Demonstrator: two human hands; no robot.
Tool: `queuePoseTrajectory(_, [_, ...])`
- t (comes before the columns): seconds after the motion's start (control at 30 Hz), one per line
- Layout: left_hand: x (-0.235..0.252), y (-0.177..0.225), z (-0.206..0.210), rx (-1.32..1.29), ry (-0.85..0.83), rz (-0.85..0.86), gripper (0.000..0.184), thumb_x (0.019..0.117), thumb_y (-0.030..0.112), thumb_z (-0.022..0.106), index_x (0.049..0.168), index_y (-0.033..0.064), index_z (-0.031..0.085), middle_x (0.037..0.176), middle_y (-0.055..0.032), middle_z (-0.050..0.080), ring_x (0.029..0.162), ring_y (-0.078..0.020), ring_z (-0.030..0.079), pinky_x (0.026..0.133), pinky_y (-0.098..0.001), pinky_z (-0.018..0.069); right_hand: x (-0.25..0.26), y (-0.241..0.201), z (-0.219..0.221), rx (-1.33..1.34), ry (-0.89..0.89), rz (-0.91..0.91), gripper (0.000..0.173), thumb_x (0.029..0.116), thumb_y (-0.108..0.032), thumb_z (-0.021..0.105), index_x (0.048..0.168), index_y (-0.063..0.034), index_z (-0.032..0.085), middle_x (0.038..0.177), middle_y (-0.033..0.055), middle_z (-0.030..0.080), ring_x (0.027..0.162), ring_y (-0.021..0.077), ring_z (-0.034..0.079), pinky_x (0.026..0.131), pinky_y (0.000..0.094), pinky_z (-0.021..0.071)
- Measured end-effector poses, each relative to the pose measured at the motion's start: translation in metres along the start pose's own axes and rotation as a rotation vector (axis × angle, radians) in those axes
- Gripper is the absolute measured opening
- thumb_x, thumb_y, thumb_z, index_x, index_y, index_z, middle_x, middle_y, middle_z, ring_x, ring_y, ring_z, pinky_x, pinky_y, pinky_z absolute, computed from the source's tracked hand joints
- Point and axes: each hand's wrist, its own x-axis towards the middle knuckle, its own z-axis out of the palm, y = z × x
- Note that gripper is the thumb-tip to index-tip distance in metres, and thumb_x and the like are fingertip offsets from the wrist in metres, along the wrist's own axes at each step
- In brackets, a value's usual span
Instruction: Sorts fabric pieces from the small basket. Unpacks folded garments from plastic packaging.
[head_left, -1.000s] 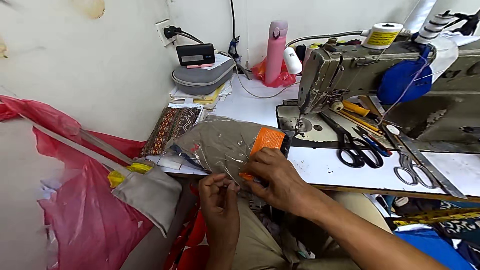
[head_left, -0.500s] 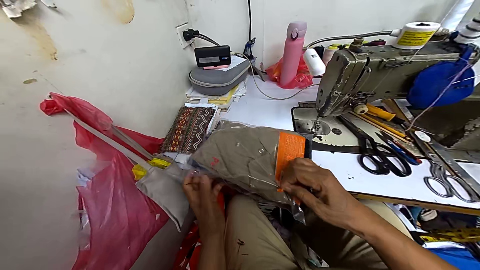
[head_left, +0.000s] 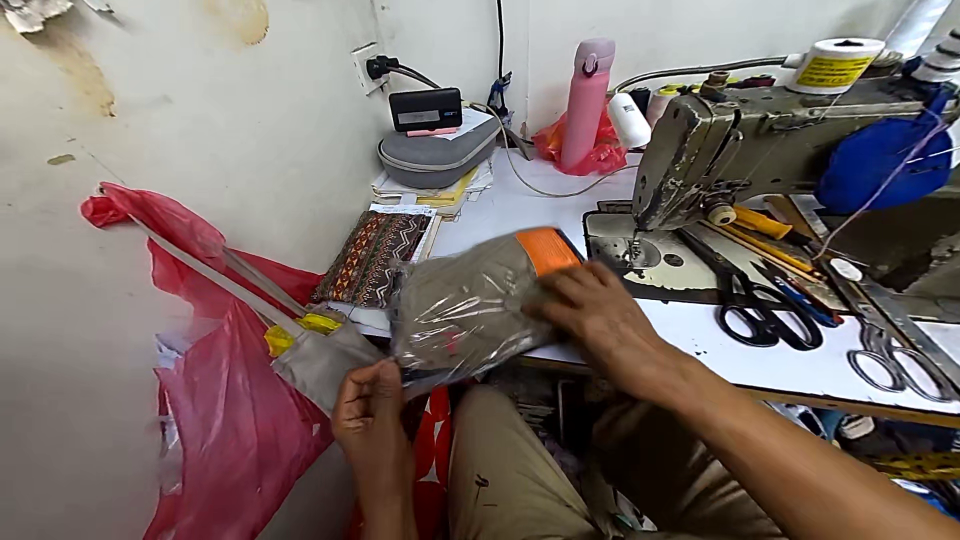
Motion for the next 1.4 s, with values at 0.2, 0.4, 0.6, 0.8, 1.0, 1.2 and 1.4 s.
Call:
queuePoseTrajectory(0.2, [-0.051, -0.016, 0.04, -0.031, -0.336, -0.008, 0.01, 0.0974, 0.015, 0.065, 0.102, 0.0065, 0.064, 0.093, 0.0002, 0.069, 0.08, -0.0113, 0.071, 0.073, -0.0303, 0.0647, 0.018, -0.022, 0.001, 0.199, 0.163, 0.129, 0.022, 0.0895, -0.007, 0.062, 0.103, -0.0098, 0.079, 0.121, 0.0131, 0.068, 0.115, 0.0306, 0.063, 0.098, 0.048, 0.0532])
queuePoseTrajectory(0.4, [-0.052, -0.012, 0.051, 0.332, -0.347, 0.075, 0.023, 0.0951, 0.028, 0.064, 0.091, 0.0048, 0.064, 0.079, 0.0019, 0.065, 0.066, -0.0042, 0.065, 0.054, -0.0206, 0.0569, -0.013, -0.029, 0.022, 0.533, -0.04, 0.223, 0.024, 0.0927, -0.016, 0.07, 0.116, -0.014, 0.075, 0.123, 0.0003, 0.067, 0.119, 0.0139, 0.061, 0.1, 0.0328, 0.0534])
queuePoseTrajectory(0.6, [-0.042, 0.0, 0.057, 0.881, -0.282, 0.353, 0.024, 0.0901, 0.027, 0.058, 0.075, 0.011, 0.068, 0.059, 0.0051, 0.058, 0.05, -0.0051, 0.055, 0.045, -0.026, 0.0465, -0.024, -0.04, 0.029, 0.476, -0.009, 0.198, 0.029, 0.0944, -0.028, 0.069, 0.122, -0.0243, 0.075, 0.131, 0.0007, 0.064, 0.124, 0.0164, 0.057, 0.104, 0.0377, 0.0491])
queuePoseTrajectory(0.8, [-0.048, -0.008, 0.049, 0.528, -0.284, 0.317, 0.021, 0.0912, 0.018, 0.057, 0.077, 0.0056, 0.068, 0.067, 0.004, 0.061, 0.058, 0.0021, 0.057, 0.053, -0.0144, 0.0489, -0.027, -0.037, 0.037, 0.374, 0.025, 0.157, 0.026, 0.097, -0.017, 0.063, 0.118, -0.0236, 0.077, 0.13, 0.0027, 0.066, 0.126, 0.0193, 0.059, 0.109, 0.0418, 0.047])
queuePoseTrajectory(1.0, [-0.054, -0.015, 0.056, 0.258, -0.417, 0.258, 0.023, 0.0992, 0.019, 0.056, 0.085, 0.0044, 0.068, 0.079, 0.0012, 0.064, 0.074, -0.0018, 0.061, 0.068, -0.0184, 0.0534, -0.029, -0.046, 0.012, 0.553, -0.009, 0.293, 0.038, 0.1055, -0.033, 0.044, 0.109, -0.0206, 0.08, 0.129, -0.002, 0.066, 0.129, 0.0132, 0.055, 0.111, 0.0397, 0.0444])
queuePoseTrajectory(1.2, [-0.059, -0.003, 0.069, 0.184, -0.873, 0.111, 0.024, 0.1024, 0.021, 0.058, 0.1, 0.0031, 0.074, 0.092, -0.003, 0.073, 0.083, -0.0067, 0.07, 0.074, -0.0257, 0.0616, -0.054, -0.026, -0.015, 0.414, 0.003, 0.47, 0.018, 0.0913, -0.043, 0.07, 0.092, -0.0266, 0.077, 0.105, -0.0095, 0.066, 0.106, 0.0074, 0.061, 0.089, 0.0304, 0.0541])
queuePoseTrajectory(1.4, [0.024, 0.031, 0.094, 0.496, -0.847, 0.523, 0.017, 0.097, 0.027, 0.065, 0.101, 0.0165, 0.078, 0.094, 0.0058, 0.073, 0.085, -0.0061, 0.067, 0.074, -0.0277, 0.0581, -0.068, -0.039, -0.016, 0.257, 0.128, 0.453, 0.026, 0.0953, -0.046, 0.065, 0.1, -0.0242, 0.079, 0.097, -0.0086, 0.066, 0.097, 0.0089, 0.059, 0.086, 0.0348, 0.0483])
